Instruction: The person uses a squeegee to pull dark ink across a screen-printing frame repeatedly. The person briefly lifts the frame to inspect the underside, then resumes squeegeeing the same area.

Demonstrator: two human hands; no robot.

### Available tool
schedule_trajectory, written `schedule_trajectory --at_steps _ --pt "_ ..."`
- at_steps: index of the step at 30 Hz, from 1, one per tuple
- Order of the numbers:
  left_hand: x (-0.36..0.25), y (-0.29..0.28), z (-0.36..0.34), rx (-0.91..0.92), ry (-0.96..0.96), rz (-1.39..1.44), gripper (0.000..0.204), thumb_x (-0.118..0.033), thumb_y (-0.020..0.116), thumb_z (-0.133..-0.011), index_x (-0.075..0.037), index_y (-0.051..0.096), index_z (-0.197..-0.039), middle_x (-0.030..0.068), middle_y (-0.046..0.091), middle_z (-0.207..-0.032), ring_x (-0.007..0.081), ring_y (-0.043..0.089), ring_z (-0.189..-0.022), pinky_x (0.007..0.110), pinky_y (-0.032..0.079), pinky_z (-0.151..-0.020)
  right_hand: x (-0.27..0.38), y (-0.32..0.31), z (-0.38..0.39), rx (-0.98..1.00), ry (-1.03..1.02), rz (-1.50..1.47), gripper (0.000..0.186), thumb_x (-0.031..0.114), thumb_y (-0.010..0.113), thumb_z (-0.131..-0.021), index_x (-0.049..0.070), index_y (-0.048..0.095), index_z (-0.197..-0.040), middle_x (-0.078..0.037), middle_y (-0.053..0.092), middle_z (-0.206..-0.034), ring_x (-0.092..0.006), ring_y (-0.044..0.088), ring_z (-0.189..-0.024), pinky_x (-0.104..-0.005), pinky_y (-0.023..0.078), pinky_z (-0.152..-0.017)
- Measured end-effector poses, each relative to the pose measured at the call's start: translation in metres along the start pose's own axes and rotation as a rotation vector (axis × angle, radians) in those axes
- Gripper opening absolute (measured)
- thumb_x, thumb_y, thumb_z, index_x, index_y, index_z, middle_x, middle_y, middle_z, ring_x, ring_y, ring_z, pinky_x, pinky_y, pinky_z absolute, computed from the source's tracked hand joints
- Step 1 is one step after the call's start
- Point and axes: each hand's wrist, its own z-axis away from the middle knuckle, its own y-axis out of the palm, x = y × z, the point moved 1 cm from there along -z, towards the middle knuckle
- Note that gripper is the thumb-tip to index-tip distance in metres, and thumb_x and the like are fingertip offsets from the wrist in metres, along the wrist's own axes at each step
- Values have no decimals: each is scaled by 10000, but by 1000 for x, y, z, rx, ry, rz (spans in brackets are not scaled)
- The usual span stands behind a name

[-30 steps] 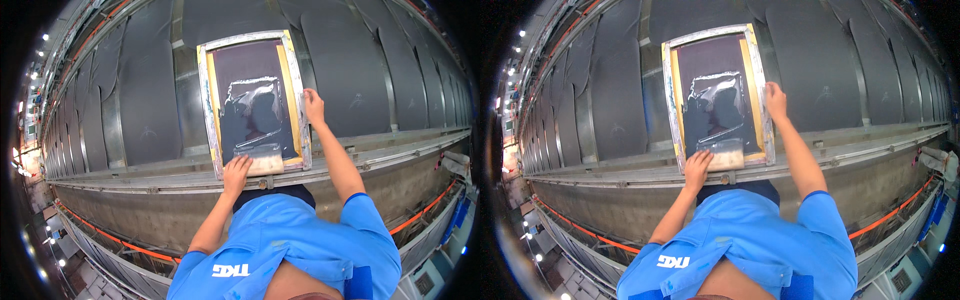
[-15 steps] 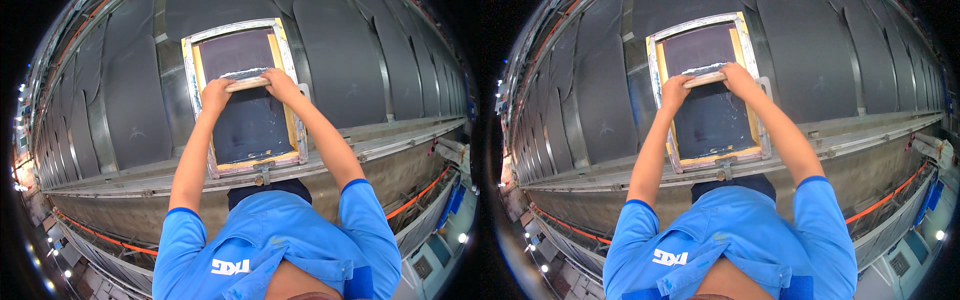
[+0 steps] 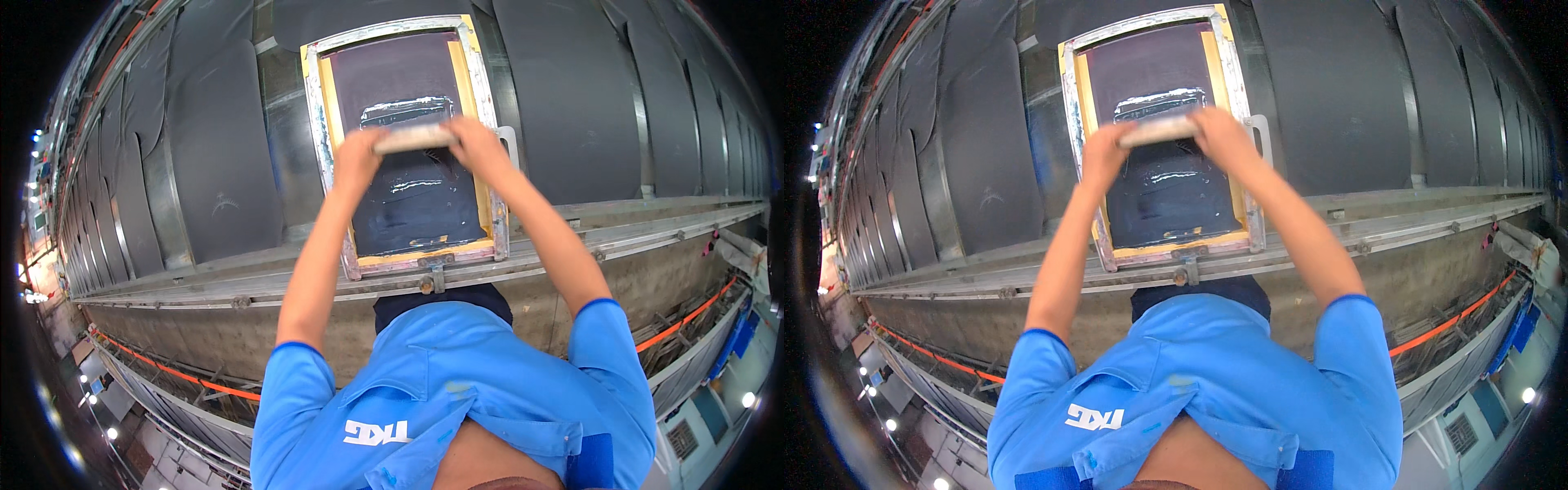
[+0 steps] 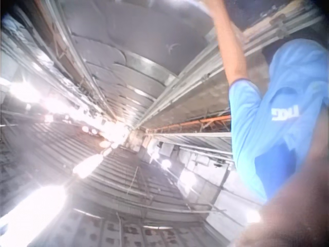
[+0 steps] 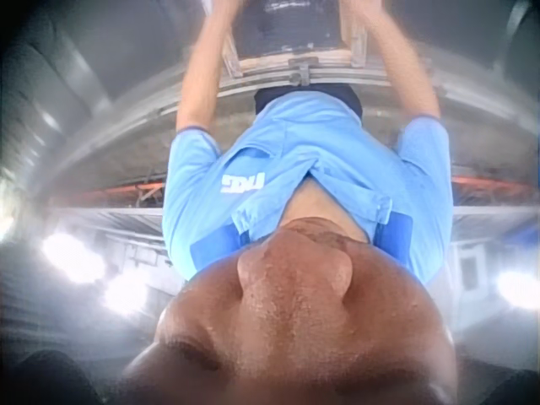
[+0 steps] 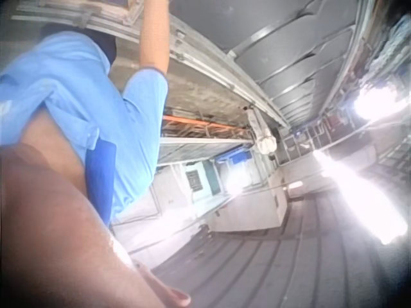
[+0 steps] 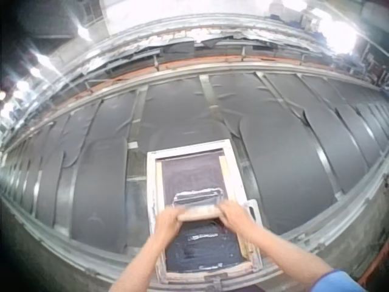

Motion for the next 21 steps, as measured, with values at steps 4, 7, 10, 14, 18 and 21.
schedule_trajectory --at_steps 4,7,10,14,18,21 --pt "7 -5 -62 10 -12 -20 291 -64 746 -753 -127 793 -1033 132 750 -1020 343 704 -961 416 555 -865 -23 -4 -52 -38 -7 -16 360 22 704 -807 22 674 -1166 -180 690 -1088 -379 651 -1054 -430 525 -937" --pt "2 5 -39 21 -18 -59 309 -31 729 -723 -143 806 -1001 123 754 -1006 338 703 -944 428 558 -861 -20 9 -18 -52 28 -48 375 28 712 -792 29 677 -1165 -166 680 -1136 -371 633 -1099 -441 514 -959" --pt "-5 15 34 58 28 -72 401 24 708 -686 -133 790 -1046 105 754 -1024 321 692 -963 409 554 -854 5 26 56 -68 35 -74 469 -11 735 -752 47 660 -1211 -159 674 -1197 -366 621 -1158 -437 502 -1007" --pt "-29 21 119 46 32 -11 433 77 703 -675 -107 776 -1060 87 754 -1094 307 693 -1022 400 552 -910 44 32 135 33 122 -139 501 31 765 -763 54 654 -1251 -153 653 -1270 -361 598 -1208 -430 490 -1042" --pt "-29 11 113 81 -20 94 418 61 735 -693 -102 773 -1075 91 752 -1121 296 693 -1077 381 550 -947 36 7 128 75 121 -324 480 134 815 -816 49 655 -1261 -118 646 -1311 -294 595 -1254 -400 493 -1032" --pt "-15 -4 53 127 -127 153 439 38 747 -713 -120 764 -1122 120 750 -1099 298 708 -1049 361 554 -918 -34 -13 95 -363 432 -384 471 295 823 -849 33 683 -1214 -126 655 -1168 -282 629 -1083 -391 493 -973"
